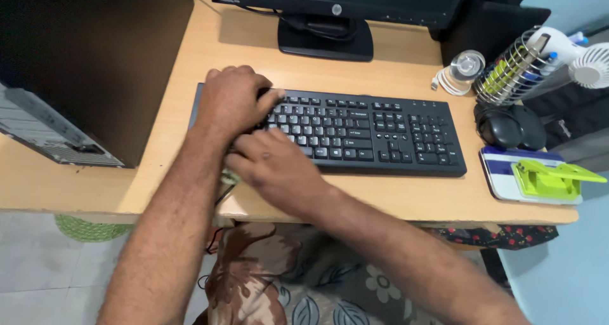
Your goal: The person wipes the back and front of a computer monitor with a cloth. They then clean the back panel of the computer tower, followed by wiping the keys and surface of the keyboard. Finally, the person wipes the front bezel of the monitor again.
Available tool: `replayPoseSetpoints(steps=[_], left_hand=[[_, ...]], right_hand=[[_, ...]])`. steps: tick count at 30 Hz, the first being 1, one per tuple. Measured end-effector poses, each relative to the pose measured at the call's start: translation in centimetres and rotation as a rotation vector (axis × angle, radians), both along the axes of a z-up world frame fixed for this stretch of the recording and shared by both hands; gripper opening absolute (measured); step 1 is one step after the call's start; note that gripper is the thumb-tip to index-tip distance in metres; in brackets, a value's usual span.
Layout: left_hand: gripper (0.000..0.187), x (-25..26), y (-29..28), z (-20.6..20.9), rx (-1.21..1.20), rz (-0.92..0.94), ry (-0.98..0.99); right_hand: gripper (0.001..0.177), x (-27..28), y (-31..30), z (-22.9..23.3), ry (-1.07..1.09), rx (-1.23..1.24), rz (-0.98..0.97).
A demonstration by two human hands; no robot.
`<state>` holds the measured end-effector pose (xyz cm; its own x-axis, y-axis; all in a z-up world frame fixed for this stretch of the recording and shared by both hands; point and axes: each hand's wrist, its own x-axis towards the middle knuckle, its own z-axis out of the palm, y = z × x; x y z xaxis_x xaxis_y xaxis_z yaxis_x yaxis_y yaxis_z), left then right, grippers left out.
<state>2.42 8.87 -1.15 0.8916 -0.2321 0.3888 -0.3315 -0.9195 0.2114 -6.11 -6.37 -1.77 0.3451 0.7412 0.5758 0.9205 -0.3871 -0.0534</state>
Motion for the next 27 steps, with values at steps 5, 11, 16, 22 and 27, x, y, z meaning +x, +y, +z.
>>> replayPoseSetpoints(steps=[5,11,16,22,27], left_hand=[[0.037,0.1,0.3,-0.1,0.002,-0.008,-0.005],[0.039,0.0,0.3,-0.4,0.009,-0.007,-0.021],[0.055,-0.6,-0.8,0.0,-0.019,-0.128,-0.019],[0.121,-2.2,-3.0,1.9,0.075,-0.322,0.282],[0.137,-2.4,-3.1,1.7,0.154,-0.336,0.304]], right_hand=[[0.019,-0.5,-1.9,-0.3,0.056,-0.110,-0.090],[0.012,-1.9,-13.1,2.9,0.264,-0.291,-0.284],[0.018,-0.3,-19.3,5.2,0.311,-0.005,-0.576],[0.024,1.3,-19.5,2.2,0.251,0.014,-0.380],[0.018,2.5,-19.8,1.5,0.124,-0.050,-0.457]])
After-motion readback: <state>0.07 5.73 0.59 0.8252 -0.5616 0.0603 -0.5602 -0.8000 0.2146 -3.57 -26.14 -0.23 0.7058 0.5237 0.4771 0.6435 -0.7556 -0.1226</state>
